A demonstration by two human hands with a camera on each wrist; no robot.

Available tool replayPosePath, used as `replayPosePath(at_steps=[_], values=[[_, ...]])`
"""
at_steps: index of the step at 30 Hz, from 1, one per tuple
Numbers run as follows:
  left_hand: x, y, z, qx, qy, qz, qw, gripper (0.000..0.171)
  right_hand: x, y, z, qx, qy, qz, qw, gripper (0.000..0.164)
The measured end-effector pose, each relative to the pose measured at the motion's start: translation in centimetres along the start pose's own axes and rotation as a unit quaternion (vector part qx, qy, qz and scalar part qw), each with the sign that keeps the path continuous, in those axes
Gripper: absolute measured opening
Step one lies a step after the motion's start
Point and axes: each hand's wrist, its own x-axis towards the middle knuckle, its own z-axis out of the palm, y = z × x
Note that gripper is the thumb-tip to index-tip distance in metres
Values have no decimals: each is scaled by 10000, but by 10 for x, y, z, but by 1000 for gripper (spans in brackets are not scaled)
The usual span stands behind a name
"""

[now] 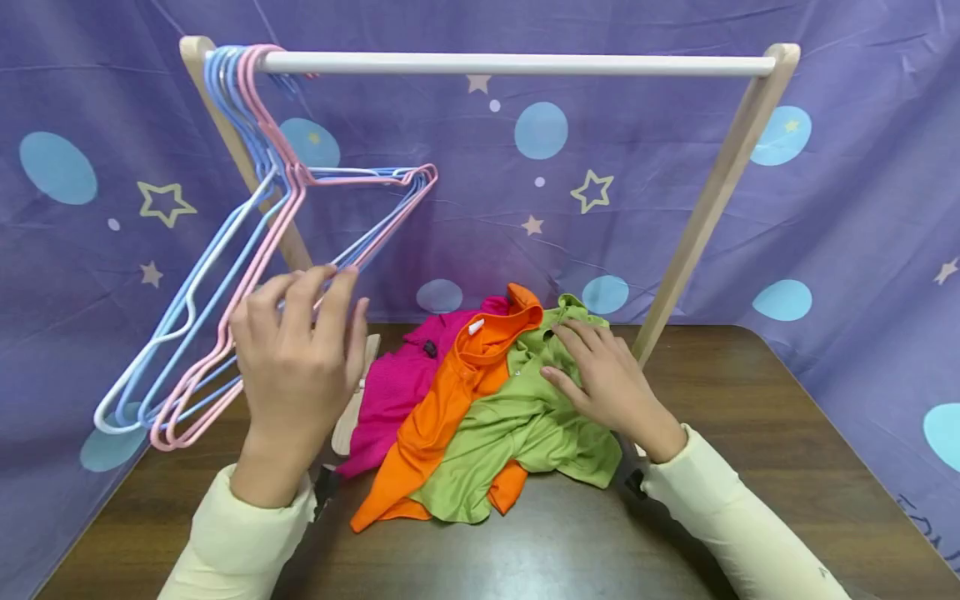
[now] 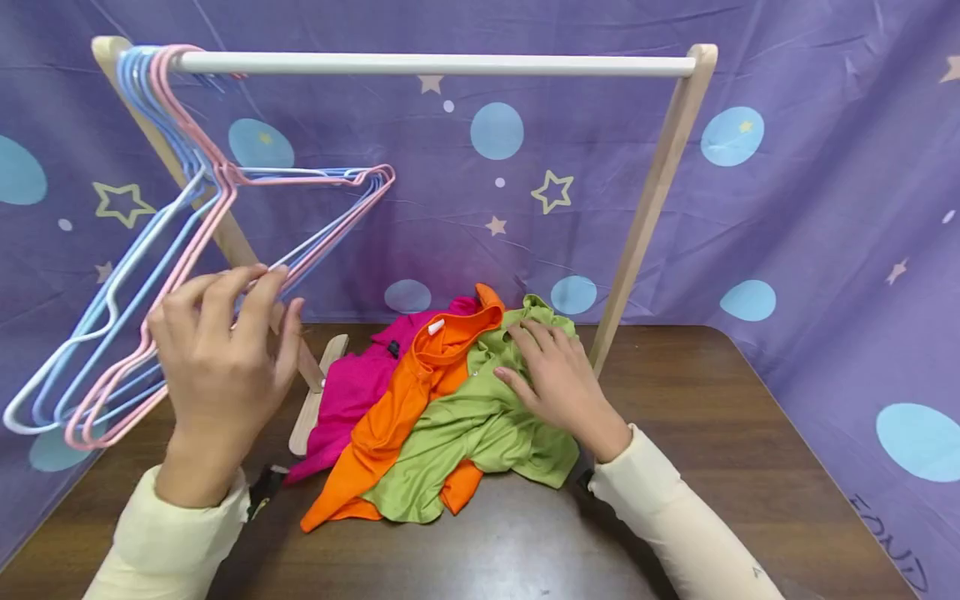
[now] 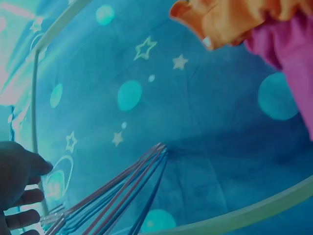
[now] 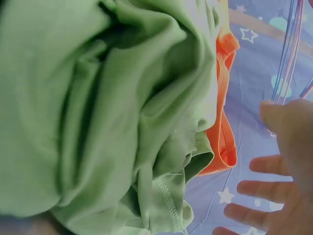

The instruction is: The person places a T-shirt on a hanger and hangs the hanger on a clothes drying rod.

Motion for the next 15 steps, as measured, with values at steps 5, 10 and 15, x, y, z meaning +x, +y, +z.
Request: replayPosePath(at_steps=[5, 10, 15], values=[[9, -2, -5, 207, 330, -559, 9977, 20, 11, 2, 2, 17, 41, 451, 9990, 65], [14, -4, -9, 359, 593, -992, 9926, 17, 22, 5, 3, 251, -47, 975, 9949, 64], [18, -10, -16, 406, 579, -1419, 9874, 20, 33, 10, 4, 593, -412, 1676, 9832, 66]])
